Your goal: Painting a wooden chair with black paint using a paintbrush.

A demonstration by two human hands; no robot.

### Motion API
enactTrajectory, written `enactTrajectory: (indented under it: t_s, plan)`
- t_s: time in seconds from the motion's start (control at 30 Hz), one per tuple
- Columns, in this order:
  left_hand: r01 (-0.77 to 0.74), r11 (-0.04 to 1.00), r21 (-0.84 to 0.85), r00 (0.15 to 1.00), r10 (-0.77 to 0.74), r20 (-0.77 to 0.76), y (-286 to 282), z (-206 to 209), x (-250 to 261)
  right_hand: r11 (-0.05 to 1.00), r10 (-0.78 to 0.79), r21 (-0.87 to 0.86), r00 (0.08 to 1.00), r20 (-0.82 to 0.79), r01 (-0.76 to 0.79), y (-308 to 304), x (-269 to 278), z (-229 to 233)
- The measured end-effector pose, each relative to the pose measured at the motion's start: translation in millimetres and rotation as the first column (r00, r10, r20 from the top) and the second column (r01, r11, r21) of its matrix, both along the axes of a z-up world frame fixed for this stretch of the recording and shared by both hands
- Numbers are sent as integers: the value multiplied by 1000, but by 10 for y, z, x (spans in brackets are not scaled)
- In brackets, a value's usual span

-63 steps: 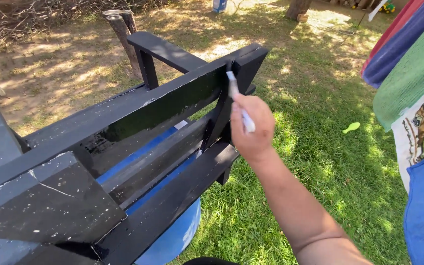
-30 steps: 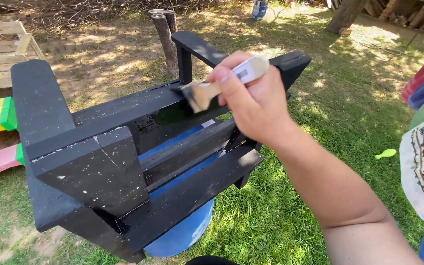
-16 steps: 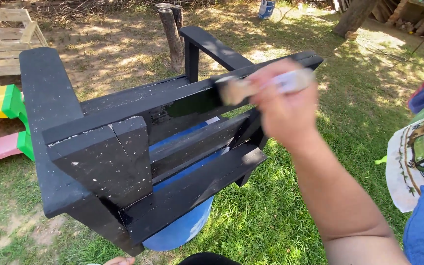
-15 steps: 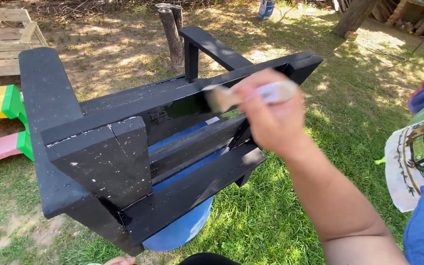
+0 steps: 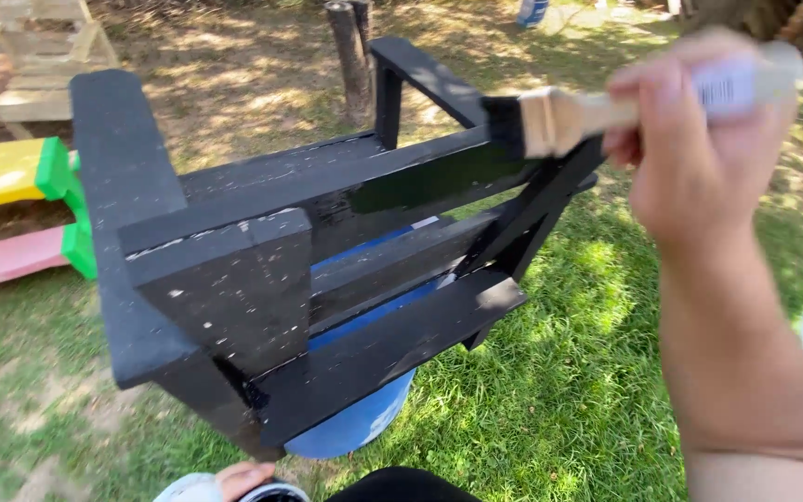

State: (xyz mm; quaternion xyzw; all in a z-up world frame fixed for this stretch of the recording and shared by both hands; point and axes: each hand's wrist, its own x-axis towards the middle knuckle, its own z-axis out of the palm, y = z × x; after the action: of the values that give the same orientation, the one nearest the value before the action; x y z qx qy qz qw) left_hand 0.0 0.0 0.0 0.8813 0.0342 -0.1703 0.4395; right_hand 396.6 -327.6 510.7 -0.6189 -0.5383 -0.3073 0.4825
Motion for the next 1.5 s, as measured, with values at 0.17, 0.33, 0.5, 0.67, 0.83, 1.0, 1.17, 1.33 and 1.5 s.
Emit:
enactTrajectory:
  t_s: [0.17,0.33,0.5,0.67,0.83,1.0,1.17,1.33,1.5]
  plan:
    - [-45,991,-124,983,66,171,-27,287,137,970,-136,243,805,578,-11,436,-668,-782]
    - [-83,983,-165,981,110,162,6,355,-188,924,258,197,915,309,-327,1124,-862,-1485]
    - [-109,978,-177,978,138,158,-21,552,-264,794,565,330,820,-90,-511,989,-781,-1449]
    - [-134,971,-200,972,168,163,-70,695,-307,717,677,368,716,-168,-591,1023,-580,-1176]
    - [-145,962,-233,966,188,176,-190,820,-247,834,310,383,912,268,-396,920,-425,-1218]
    - [-164,952,-257,959,215,183,-146,952,-343,931,78,324,959,273,-168,619,-643,-1262]
    - [-177,949,-263,957,228,178,-78,1152,-504,927,336,120,929,155,-356,693,-871,-1461]
    - [47,998,-48,796,-8,605,402,270,-696,960,276,37,959,68,-279,757,-1086,-1070]
    - [-320,924,-209,917,358,176,319,487,-856,951,265,103,942,206,-290,600,-1023,-947]
